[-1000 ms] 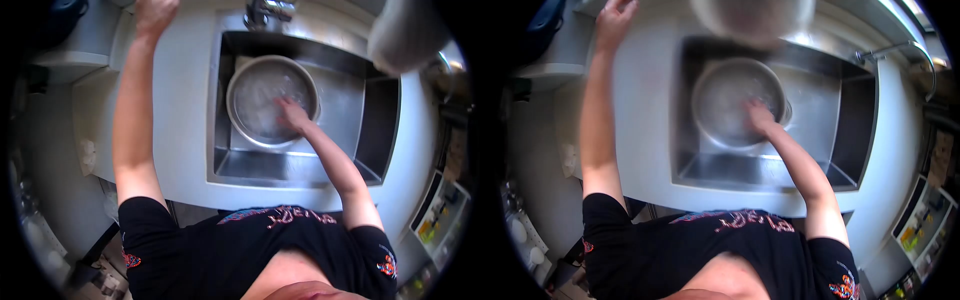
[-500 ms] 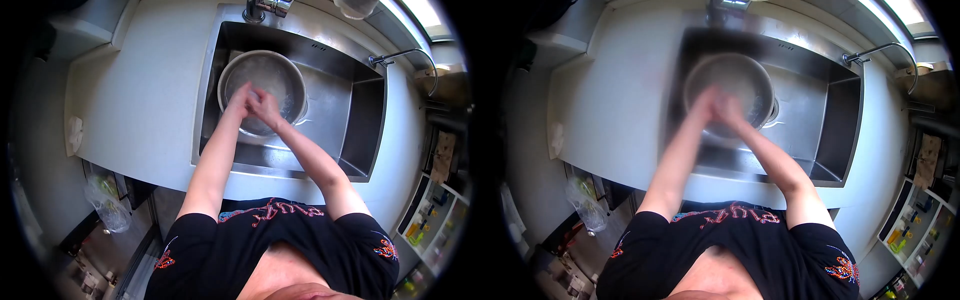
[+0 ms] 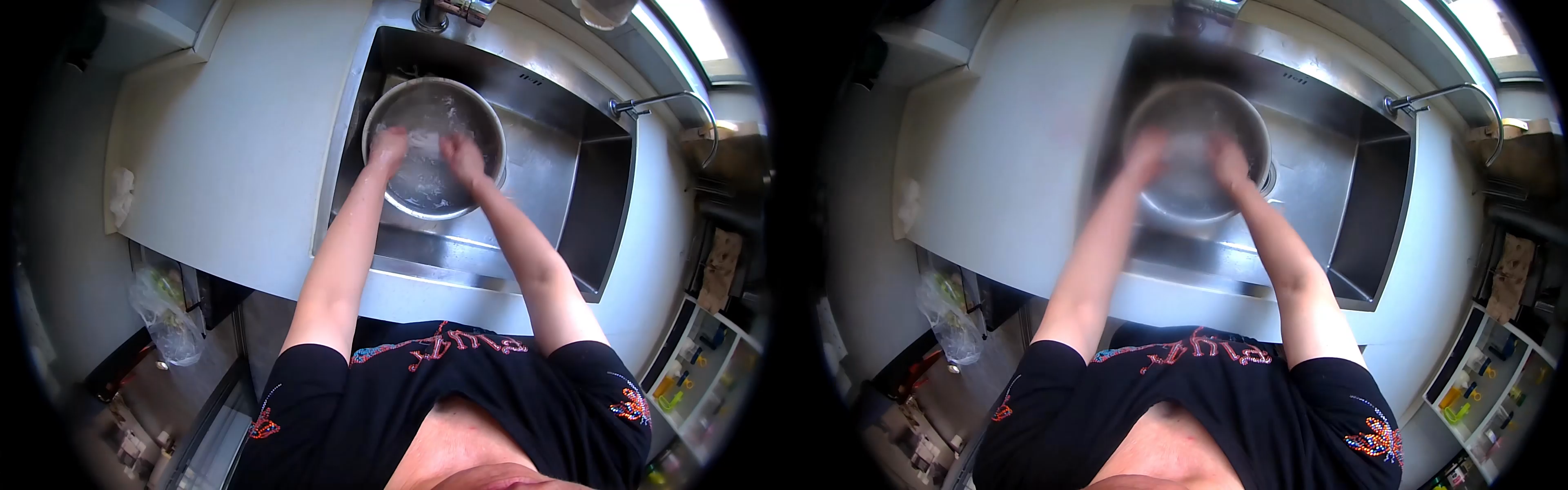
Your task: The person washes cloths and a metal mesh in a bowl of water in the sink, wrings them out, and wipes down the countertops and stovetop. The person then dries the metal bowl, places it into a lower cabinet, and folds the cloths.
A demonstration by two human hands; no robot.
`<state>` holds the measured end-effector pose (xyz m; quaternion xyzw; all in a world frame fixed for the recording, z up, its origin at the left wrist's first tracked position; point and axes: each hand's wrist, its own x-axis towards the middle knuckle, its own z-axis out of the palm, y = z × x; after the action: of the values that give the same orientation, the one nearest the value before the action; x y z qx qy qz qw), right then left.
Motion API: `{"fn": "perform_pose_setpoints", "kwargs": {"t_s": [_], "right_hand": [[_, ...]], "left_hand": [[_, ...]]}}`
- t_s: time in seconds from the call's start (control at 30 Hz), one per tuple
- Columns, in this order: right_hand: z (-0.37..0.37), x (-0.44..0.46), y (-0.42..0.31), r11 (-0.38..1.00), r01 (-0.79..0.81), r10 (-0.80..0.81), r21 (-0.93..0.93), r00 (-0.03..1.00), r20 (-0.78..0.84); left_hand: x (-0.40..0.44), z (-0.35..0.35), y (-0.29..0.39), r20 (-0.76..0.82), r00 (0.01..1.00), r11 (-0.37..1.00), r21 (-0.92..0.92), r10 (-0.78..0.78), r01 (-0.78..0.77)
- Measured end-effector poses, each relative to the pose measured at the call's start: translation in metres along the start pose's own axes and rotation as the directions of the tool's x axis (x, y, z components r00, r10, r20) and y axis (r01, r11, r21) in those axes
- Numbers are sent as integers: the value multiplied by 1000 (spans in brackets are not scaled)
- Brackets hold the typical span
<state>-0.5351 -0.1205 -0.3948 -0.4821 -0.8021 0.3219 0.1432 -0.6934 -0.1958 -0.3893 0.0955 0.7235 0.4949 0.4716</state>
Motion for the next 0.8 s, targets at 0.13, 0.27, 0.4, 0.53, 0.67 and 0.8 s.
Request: {"fn": "perform_pose_setpoints", "kwargs": {"t_s": [0.13, 0.27, 0.4, 0.53, 0.67, 0.8], "right_hand": [[-8, -3, 8, 960, 46, 86, -275, 890, 448], [7, 13, 28, 976, -190, 164, 110, 964, 210], [-21, -17, -83, 879, 149, -159, 454, 987, -16], [-35, 20, -21, 906, -222, 208, 360, 975, 80], [-71, 13, -1, 873, -238, 207, 426, 971, 119], [-65, -5, -9, 563, -382, 258, 733, 924, 284]], "left_hand": [[22, 4, -29, 279, 959, 786, 582, 52, -211], [-18, 0, 20, 314, 887, 939, 45, -338, 342], [-11, 28, -2, 400, 876, 787, -433, -269, 439], [-20, 25, 22, 82, 982, 949, -252, -173, 188], [-44, -13, 50, 214, 970, 983, 164, -116, 81], [-47, -9, 40, 426, 865, 699, 704, -267, -131]]}}
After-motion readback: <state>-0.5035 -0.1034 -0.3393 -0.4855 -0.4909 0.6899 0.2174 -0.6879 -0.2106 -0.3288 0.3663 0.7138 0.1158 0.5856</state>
